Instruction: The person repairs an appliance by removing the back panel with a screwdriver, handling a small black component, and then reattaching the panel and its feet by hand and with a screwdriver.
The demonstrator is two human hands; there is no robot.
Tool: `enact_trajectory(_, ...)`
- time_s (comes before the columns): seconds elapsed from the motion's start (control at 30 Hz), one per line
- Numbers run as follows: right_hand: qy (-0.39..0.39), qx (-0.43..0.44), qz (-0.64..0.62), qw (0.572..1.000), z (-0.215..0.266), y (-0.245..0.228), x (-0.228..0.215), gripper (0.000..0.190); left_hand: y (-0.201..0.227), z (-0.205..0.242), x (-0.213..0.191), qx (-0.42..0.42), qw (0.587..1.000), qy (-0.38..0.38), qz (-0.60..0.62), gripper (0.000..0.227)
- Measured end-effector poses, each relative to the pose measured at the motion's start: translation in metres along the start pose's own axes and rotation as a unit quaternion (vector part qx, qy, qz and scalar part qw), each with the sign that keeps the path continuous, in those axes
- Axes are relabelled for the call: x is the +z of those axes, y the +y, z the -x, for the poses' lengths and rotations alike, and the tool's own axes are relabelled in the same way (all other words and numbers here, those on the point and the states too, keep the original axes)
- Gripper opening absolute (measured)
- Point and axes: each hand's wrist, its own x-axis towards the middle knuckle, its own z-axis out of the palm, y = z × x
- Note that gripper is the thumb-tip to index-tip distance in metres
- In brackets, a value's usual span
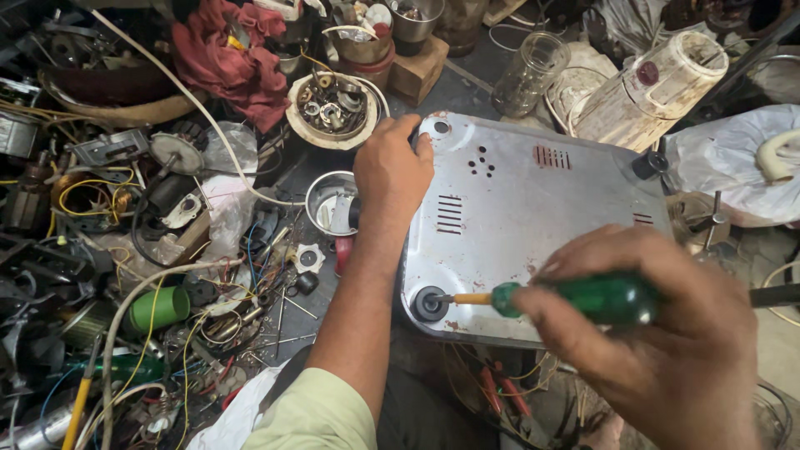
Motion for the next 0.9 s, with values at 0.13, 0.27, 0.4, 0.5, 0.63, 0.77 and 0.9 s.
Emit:
enact_trajectory(0.13, -0.1, -0.047, 0.009, 0.994, -0.002, -0.007, -0.012, 0.033, 0.0, 0.0, 0.0, -0.002, 1.0, 0.01, 0.013, 0.029)
enact_trajectory(0.27, -0.057, -0.054, -0.031, 0.996, 0.004, -0.006, -0.005, 0.031, 0.0, 0.001, 0.0, -0.013, 1.0, 0.011, 0.019, 0.029)
enact_trajectory(0.4, -0.039, -0.011, -0.064, 0.997, 0.009, -0.001, -0.009, 0.025, -0.001, 0.001, 0.002, -0.018, 1.0, 0.012, 0.013, 0.029)
enact_trajectory(0.5, -0.052, 0.008, -0.065, 0.996, 0.007, 0.001, -0.01, 0.025, -0.001, 0.001, 0.002, -0.007, 1.0, 0.023, 0.018, 0.028)
enact_trajectory(0.63, -0.045, 0.014, 0.004, 0.999, 0.004, 0.0, -0.011, 0.026, 0.001, 0.001, 0.0, -0.013, 1.0, 0.016, 0.012, 0.028)
enact_trajectory(0.77, -0.025, 0.027, 0.069, 0.997, 0.006, -0.006, -0.01, 0.027, 0.003, 0.002, -0.001, -0.023, 0.999, 0.012, 0.023, 0.028)
enact_trajectory(0.9, 0.0, -0.005, 0.119, 0.993, 0.004, -0.007, -0.009, 0.027, 0.002, 0.001, 0.0, -0.013, 0.999, 0.022, 0.021, 0.028)
